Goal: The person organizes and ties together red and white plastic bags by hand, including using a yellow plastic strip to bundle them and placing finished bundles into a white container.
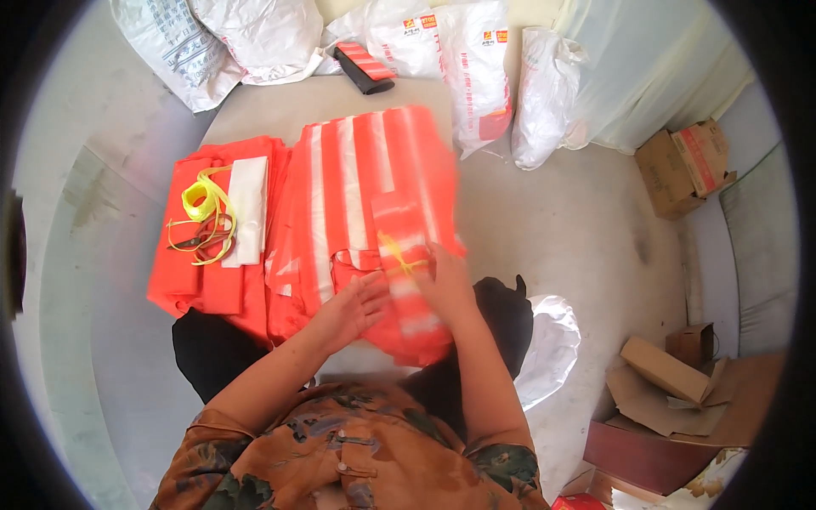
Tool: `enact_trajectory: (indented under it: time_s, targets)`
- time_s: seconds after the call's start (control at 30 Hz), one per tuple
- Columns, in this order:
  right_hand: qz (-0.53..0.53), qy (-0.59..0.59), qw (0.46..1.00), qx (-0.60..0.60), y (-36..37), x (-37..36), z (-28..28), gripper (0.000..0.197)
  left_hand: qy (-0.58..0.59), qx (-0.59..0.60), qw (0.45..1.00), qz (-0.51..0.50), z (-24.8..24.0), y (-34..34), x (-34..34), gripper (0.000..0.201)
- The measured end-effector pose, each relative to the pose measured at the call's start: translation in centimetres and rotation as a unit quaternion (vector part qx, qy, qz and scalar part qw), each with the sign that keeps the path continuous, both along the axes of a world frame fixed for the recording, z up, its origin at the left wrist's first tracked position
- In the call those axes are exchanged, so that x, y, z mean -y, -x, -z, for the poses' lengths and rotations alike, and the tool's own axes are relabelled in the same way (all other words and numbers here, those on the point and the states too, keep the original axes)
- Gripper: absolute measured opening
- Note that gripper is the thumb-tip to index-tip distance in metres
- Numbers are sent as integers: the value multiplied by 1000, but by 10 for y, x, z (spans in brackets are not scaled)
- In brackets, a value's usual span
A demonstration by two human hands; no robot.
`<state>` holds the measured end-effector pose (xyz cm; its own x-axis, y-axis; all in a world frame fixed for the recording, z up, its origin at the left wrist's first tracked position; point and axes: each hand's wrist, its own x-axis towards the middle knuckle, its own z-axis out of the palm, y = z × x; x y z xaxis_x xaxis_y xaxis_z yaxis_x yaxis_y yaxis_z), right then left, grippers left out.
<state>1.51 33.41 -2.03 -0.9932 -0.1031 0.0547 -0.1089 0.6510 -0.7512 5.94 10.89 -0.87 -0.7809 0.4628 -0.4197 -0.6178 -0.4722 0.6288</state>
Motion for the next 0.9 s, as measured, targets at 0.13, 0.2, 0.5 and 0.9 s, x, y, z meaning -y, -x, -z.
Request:
enact_trajectory:
  time_s: [0.13,0.2,0.5,0.9]
  targets:
    - [17,71,995,63,-6,-1,-2,56,-18,-5,1000,21,-2,-1,-2,63]
    - [17,218,970,108,-8,5,-11,54,17,-29,999,28,-18,-3,-3,61]
    - [-37,133,989,47,-38,41,6,54,-20,-15,998,-60,1,-24,1,33]
    - [78,538,820,180,-74,86,20,41,38,3,998,-55,11,-39,16,29]
